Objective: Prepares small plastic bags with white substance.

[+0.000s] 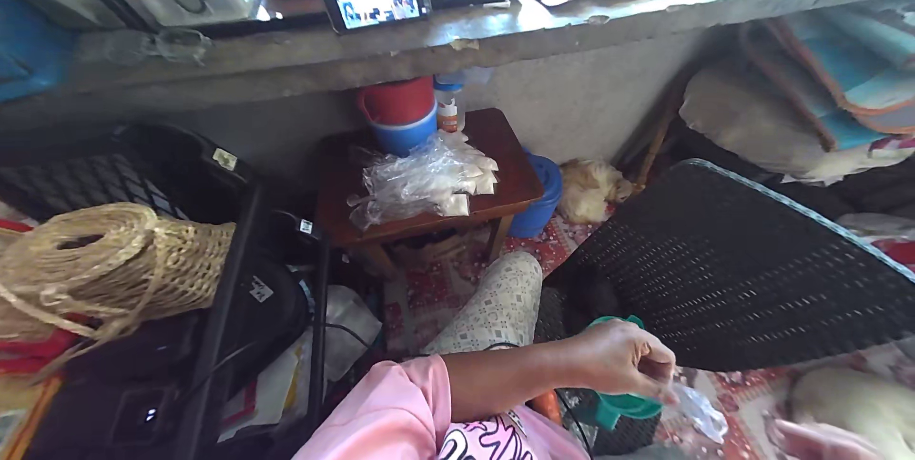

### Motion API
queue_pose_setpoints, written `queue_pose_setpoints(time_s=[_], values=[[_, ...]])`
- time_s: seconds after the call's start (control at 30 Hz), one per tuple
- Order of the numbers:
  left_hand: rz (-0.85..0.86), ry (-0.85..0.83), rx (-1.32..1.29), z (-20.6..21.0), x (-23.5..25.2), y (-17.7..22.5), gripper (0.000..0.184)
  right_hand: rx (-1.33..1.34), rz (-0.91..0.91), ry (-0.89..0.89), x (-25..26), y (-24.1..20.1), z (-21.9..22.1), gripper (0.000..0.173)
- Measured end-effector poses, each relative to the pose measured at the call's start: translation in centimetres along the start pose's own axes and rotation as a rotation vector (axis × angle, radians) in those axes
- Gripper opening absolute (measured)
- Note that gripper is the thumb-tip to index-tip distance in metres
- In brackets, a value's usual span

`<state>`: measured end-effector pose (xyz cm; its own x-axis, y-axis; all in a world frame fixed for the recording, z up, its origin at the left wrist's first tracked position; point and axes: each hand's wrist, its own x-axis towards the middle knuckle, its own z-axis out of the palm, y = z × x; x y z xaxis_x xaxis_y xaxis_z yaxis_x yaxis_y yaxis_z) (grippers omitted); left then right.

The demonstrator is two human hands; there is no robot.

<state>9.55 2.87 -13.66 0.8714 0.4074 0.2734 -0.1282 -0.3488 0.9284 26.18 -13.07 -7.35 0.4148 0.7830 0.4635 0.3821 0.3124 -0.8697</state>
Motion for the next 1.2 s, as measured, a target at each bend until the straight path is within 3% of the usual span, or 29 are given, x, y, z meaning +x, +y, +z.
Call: queue_pose_setpoints(time_s=[0.07, 0.13, 0.17, 0.37, 0.57, 0.73, 0.8, 0.97, 1.07, 1.2], values=[[0.021, 0.031, -0.010, -0.3, 0.0, 0.2, 0.018, 0.071, 0.168, -0.116, -0.3, 1.8, 0.4, 0.027], [0.025, 0.045, -0.045, -0.4, -0.1, 0.2, 0.018, 0.178, 0.301, -0.271, -0.9, 3.7, 1.1, 0.069], [0.019, 0.039, -0.066, -0.3, -0.1, 0.2, 0.018, 0.231, 0.335, -0.299, -1.4, 4.6, 1.6, 0.073], [0.001, 0.092, -0.158, -0.6, 0.0, 0.7, 0.015, 0.331, 0.328, -0.102, -3.0, 5.6, 4.4, 0.026], [0.064, 0.223, -0.242, -1.7, 0.3, 2.4, 0.010, 0.327, 0.326, -0.114, -3.3, 5.8, 3.9, 0.017], [-0.041, 0.030, -0.220, -1.1, 0.4, 2.4, 0.037, 0.319, 0.224, -0.065, -3.1, 5.0, 4.7, 0.020], [-0.020, 0.021, -0.271, -0.7, 0.2, 2.4, 0.029, 0.298, 0.281, 0.000, -3.1, 5.0, 4.9, 0.023], [-0.081, 0.070, -0.296, -0.7, 0.0, 2.6, 0.034, 0.288, 0.331, 0.034, -3.0, 4.8, 5.0, 0.020], [-0.047, 0.137, -0.193, -0.5, 0.0, 2.1, 0.021, 0.262, 0.274, -0.029, -3.2, 5.1, 5.2, 0.017], [-0.040, 0.205, -0.263, -1.1, -0.1, 2.9, 0.008, 0.276, 0.256, -0.062, -3.4, 5.5, 5.2, 0.009]])
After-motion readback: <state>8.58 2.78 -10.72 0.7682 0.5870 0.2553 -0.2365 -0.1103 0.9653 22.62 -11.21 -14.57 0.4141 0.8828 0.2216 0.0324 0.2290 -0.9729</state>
